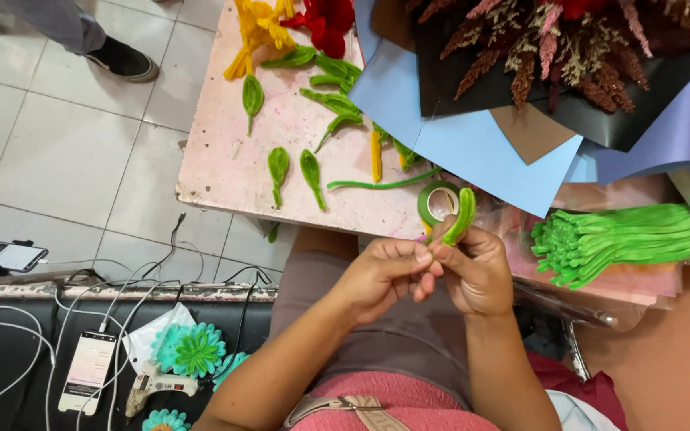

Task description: The person sits at a table and assembles artificial flowers by wrapping green tape around the stems of green leaves and attaching them to a central pink and yellow flower piece. They handle multiple leaves and a roll of tape, occasionally picking up wooden sticks from the table.

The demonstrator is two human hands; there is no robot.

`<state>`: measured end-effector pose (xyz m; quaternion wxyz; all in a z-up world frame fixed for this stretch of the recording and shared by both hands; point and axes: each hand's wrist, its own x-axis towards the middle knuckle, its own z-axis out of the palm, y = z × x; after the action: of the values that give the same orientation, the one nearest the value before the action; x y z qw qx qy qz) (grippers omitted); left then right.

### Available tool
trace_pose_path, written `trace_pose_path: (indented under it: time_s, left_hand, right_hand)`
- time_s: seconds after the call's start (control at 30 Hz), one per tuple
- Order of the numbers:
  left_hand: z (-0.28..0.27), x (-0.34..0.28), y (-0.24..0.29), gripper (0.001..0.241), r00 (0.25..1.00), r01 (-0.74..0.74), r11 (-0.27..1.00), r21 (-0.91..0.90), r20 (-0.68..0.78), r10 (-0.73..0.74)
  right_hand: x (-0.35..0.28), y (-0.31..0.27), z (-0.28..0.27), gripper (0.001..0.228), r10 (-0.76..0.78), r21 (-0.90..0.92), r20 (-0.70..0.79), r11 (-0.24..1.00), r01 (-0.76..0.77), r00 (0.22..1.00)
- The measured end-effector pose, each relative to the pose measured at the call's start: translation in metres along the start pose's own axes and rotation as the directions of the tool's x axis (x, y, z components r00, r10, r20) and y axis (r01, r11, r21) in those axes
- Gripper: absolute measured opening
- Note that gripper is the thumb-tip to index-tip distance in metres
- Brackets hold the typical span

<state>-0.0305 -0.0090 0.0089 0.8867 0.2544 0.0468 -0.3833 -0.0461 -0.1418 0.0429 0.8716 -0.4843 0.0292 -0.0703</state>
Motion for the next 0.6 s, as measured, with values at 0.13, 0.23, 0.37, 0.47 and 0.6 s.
trace_pose_path:
  time_s: [0.13,0.23,0.37,0.47,0.6]
  left_hand:
    - [0.008,0.001,0.005,0.017,0.947,-0.21,0.846,0.49,-0.113,0.3]
    - [0.02,-0.006,0.014,0.016,0.853,-0.282,0.677,0.68,-0.145,0.501]
    - [0.007,0.0,0.014,0.006,0.925,-0.22,0.783,0.582,-0.131,0.358]
    - [-0.006,0.003,0.014,0.008,0.993,-0.064,0.98,0.19,-0.083,0.081]
    - [-0.007,0.001,0.016,0.011,0.993,0.117,0.992,-0.045,0.032,-0.115]
  right_hand:
    - [0.01,0.042,-0.069,0.013,-0.103,-0.157,-0.098,0.984,0.086,0.99]
    - [0.009,0.043,-0.061,0.019,-0.131,-0.227,-0.154,0.969,0.094,0.979]
    - [0.008,0.042,-0.058,0.026,-0.122,-0.253,-0.164,0.964,0.078,0.979]
    - [0.002,0.016,-0.032,0.025,-0.091,-0.3,-0.078,0.952,0.064,0.993]
    - [-0.002,0.009,-0.051,0.025,-0.039,-0.279,0.006,0.959,0.04,0.999]
